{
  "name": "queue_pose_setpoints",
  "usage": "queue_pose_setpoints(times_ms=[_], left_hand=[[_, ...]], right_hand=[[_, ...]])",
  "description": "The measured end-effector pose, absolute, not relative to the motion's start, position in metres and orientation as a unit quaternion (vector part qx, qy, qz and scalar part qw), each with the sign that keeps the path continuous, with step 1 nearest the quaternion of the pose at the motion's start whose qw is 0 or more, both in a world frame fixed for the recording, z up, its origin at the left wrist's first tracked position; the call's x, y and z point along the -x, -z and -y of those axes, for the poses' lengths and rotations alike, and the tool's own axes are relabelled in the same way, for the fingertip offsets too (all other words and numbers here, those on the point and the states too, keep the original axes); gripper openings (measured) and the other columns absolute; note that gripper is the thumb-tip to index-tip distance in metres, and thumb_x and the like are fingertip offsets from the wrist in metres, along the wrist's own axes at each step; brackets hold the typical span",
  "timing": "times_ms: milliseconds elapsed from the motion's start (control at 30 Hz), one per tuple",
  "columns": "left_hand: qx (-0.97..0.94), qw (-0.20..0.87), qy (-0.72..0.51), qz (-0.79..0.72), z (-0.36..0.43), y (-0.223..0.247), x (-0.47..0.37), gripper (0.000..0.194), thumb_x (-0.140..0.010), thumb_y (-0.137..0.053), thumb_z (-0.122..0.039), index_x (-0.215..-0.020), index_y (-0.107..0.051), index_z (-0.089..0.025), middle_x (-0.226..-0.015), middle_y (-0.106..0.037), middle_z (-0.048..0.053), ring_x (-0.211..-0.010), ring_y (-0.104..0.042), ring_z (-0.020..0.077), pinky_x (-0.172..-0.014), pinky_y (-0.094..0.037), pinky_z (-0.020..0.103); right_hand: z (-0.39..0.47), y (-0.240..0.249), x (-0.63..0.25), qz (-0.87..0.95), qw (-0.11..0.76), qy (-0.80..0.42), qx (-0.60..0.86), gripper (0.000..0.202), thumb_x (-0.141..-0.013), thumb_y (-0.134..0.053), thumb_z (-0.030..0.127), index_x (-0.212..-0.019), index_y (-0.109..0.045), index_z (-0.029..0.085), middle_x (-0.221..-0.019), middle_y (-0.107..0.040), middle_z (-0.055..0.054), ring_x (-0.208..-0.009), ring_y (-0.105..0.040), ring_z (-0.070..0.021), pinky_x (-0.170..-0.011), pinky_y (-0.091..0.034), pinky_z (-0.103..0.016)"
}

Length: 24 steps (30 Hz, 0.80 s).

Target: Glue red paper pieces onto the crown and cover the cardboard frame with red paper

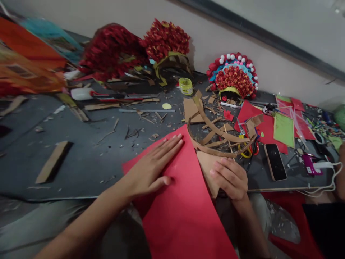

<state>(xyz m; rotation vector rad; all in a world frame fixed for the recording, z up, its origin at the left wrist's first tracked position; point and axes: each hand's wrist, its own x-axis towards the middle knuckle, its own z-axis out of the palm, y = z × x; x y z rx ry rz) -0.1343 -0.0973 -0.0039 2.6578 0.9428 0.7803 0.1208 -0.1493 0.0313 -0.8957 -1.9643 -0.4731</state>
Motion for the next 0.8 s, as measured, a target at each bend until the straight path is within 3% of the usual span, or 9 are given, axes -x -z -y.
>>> queue_pose_setpoints(times_ms=[100, 300, 533, 667, 800], left_hand=[[-0.92, 0.118, -0.247, -0.282, 0.098, 0.005, 0.132, 0.096, -0.084, -0.016, -0.077, -0.153, -0.004, -0.012, -0.153, -0.024, 0.021, -0.139, -0.032, 0.0359, -0.113, -0.029, 0.051], [-0.902, 0.132, -0.248, -0.327, 0.096, 0.007, 0.132, 0.09, -0.088, -0.015, -0.073, -0.153, -0.006, -0.011, -0.153, -0.024, 0.021, -0.14, -0.028, 0.0357, -0.112, -0.03, 0.051], [-0.921, 0.112, -0.262, -0.264, 0.102, 0.004, 0.127, 0.084, -0.091, -0.017, -0.068, -0.153, -0.002, -0.013, -0.153, -0.026, 0.02, -0.14, -0.031, 0.032, -0.114, -0.027, 0.049], [-0.921, 0.092, -0.29, -0.245, 0.101, 0.004, 0.13, 0.075, -0.094, -0.026, -0.06, -0.153, -0.012, -0.015, -0.15, -0.034, 0.018, -0.138, -0.036, 0.0308, -0.114, -0.029, 0.048], [-0.903, 0.078, -0.349, -0.238, 0.102, 0.005, 0.13, 0.057, -0.096, -0.036, -0.043, -0.145, -0.035, -0.015, -0.14, -0.05, 0.016, -0.132, -0.045, 0.0279, -0.111, -0.036, 0.046]], right_hand=[[0.15, -0.03, -0.125, 0.793, 0.455, 0.183, 0.361, 0.026, -0.094, -0.044, 0.012, -0.09, -0.069, 0.02, -0.086, -0.076, -0.002, -0.103, -0.068, -0.015, -0.086, -0.06, -0.029], [0.148, -0.025, -0.132, 0.789, 0.469, 0.187, 0.35, 0.024, -0.091, -0.047, 0.01, -0.092, -0.07, 0.018, -0.093, -0.076, -0.004, -0.104, -0.068, -0.0173, -0.085, -0.061, -0.03], [0.14, -0.029, -0.136, 0.761, 0.484, 0.238, 0.361, 0.025, -0.092, -0.044, 0.014, -0.092, -0.068, 0.02, -0.089, -0.075, -0.003, -0.099, -0.07, -0.0187, -0.08, -0.062, -0.032], [0.139, -0.029, -0.144, 0.752, 0.462, 0.26, 0.392, 0.028, -0.094, -0.039, 0.021, -0.095, -0.068, 0.02, -0.087, -0.075, -0.005, -0.099, -0.07, -0.0208, -0.084, -0.061, -0.037], [0.139, -0.029, -0.152, 0.755, 0.448, 0.269, 0.396, 0.027, -0.094, -0.04, 0.022, -0.095, -0.067, 0.02, -0.09, -0.074, -0.005, -0.101, -0.069, -0.0209, -0.086, -0.06, -0.037]])
